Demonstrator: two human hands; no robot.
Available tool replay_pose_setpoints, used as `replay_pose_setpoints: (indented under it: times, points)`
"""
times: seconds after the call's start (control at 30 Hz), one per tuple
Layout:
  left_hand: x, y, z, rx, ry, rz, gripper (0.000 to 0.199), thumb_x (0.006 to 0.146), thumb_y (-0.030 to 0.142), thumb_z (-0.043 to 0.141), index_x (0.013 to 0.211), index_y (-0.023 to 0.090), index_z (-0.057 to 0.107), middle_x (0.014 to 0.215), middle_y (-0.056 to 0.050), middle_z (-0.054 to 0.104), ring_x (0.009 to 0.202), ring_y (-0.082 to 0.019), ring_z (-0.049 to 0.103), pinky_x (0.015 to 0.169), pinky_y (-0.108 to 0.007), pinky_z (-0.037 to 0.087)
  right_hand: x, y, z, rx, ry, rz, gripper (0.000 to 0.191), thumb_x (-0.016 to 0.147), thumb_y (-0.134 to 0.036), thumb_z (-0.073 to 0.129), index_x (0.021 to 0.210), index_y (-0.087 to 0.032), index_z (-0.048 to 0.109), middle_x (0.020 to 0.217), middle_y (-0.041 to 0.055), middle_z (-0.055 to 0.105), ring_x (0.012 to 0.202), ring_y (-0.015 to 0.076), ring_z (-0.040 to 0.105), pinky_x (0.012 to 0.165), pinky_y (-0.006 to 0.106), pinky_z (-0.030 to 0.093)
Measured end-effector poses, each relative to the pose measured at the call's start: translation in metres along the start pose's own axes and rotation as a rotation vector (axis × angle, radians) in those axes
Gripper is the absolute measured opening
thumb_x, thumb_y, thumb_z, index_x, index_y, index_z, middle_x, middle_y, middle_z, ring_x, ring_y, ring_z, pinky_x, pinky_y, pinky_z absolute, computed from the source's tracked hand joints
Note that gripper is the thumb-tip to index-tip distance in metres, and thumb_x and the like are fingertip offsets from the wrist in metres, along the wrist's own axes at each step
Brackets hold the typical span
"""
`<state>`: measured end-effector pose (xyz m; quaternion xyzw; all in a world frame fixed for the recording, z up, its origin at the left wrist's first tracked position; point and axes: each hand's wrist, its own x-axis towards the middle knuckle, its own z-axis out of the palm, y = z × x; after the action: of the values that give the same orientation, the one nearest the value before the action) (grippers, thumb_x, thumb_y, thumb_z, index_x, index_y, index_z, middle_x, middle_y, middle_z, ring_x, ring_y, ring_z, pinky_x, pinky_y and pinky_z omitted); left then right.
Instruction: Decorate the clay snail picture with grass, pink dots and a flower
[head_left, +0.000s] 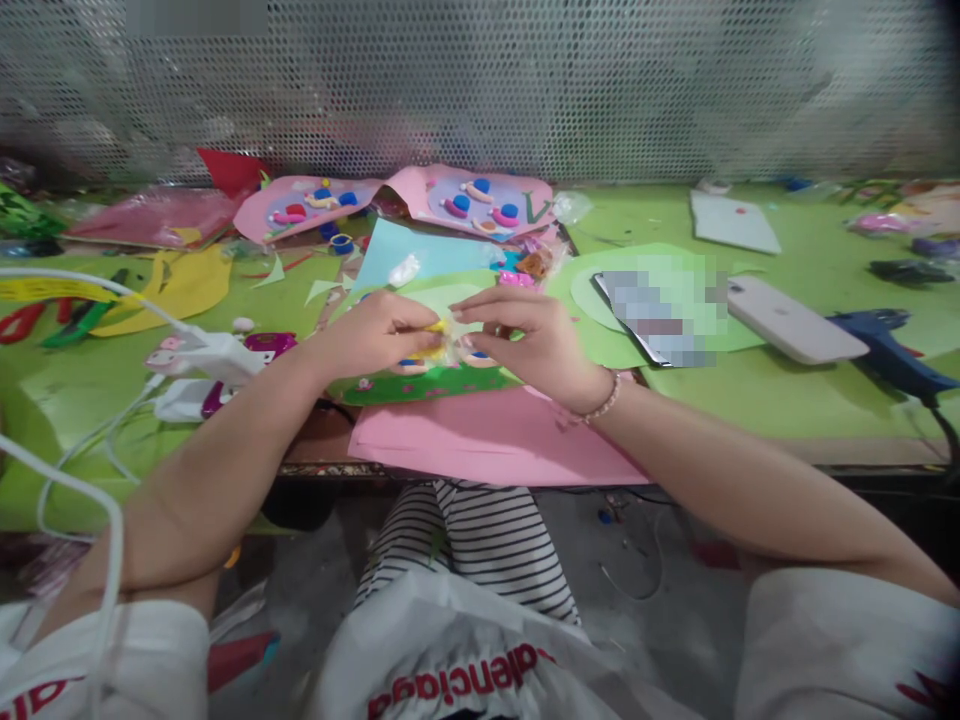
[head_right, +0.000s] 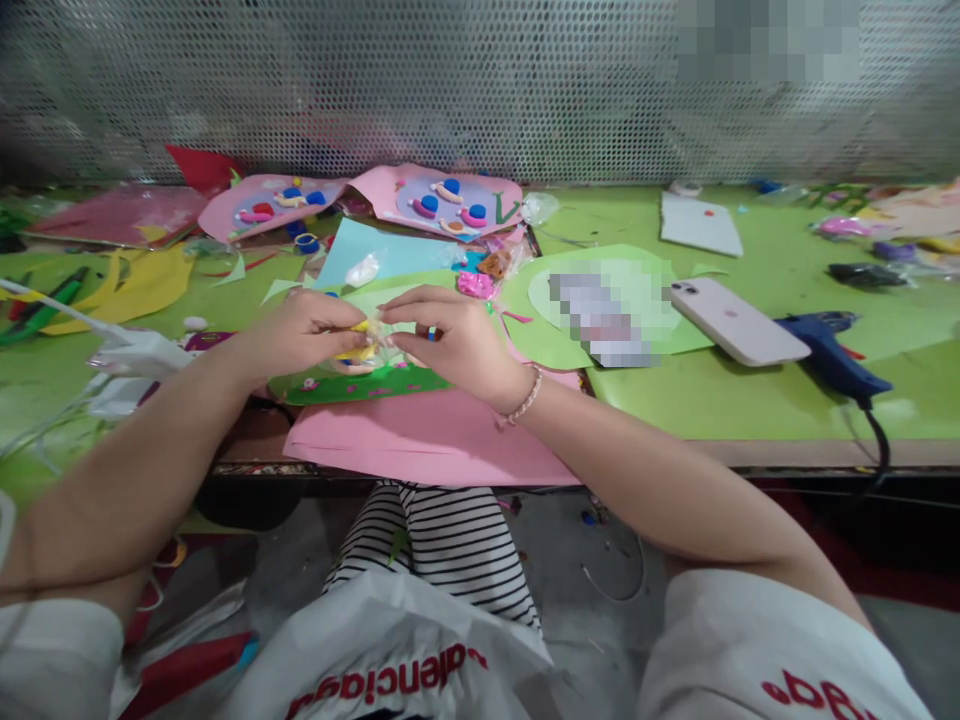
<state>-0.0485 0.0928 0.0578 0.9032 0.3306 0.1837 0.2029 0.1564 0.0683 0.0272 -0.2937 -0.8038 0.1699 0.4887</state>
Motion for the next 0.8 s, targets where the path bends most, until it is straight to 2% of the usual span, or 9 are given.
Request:
replay_pose_setpoints:
  times: [0.17,0.3,0.47,0.63,0.8]
  points:
    - [-0.002,-0.001,0.002,0.009,-0.022,-0.008,0.027,0.078,0.029,0.053,0.054,0.015,0.053,0.051,0.003,0.044,0.053,-0.009,0.039,0.051,-0.022,0.028,-0.001,0.0,0.002,-0.014,-0.091,-0.091,0.013,0.078,-0.014,0.061,0.09,-0.012,0.066,0.096,0.0092,0.065,0.083,0.0134,0.061,0.065,0.026,0.053]
    - [-0.001,-0.002,0.005,-0.001,-0.029,0.026,0.016,0.073,0.023,0.056,0.061,0.015,0.064,0.052,0.003,0.052,0.052,-0.009,0.043,0.05,-0.021,0.029,0.0,0.002,0.002,-0.011,-0.178,-0.151,0.015,0.08,-0.02,0.062,0.092,-0.012,0.063,0.095,0.0096,0.063,0.085,0.0129,0.058,0.063,0.024,0.051]
    - [-0.001,-0.002,0.007,0.074,0.021,0.041,0.023,0.072,0.024,0.06,0.051,0.014,0.059,0.045,0.005,0.043,0.046,-0.006,0.035,0.046,-0.021,0.024,0.001,0.006,0.0,0.051,-0.264,-0.152,0.019,0.08,-0.022,0.062,0.096,-0.013,0.06,0.097,0.0084,0.06,0.079,0.0104,0.056,0.059,0.022,0.05]
    - [0.0,-0.006,0.009,0.166,0.073,0.094,0.028,0.071,0.023,0.062,0.047,0.013,0.054,0.042,0.006,0.036,0.043,-0.004,0.033,0.045,-0.021,0.021,0.001,0.003,-0.001,0.058,-0.368,-0.09,0.02,0.083,-0.025,0.059,0.098,-0.012,0.058,0.097,0.0091,0.057,0.073,0.009,0.054,0.059,0.022,0.05]
    - [0.002,-0.004,0.01,0.166,0.064,0.125,0.035,0.079,0.027,0.056,0.047,0.013,0.052,0.042,0.005,0.037,0.042,-0.005,0.035,0.045,-0.023,0.02,0.001,0.005,-0.002,-0.01,-0.36,-0.083,0.016,0.084,-0.023,0.057,0.096,-0.013,0.059,0.094,0.0086,0.059,0.08,0.0128,0.055,0.072,0.029,0.051]
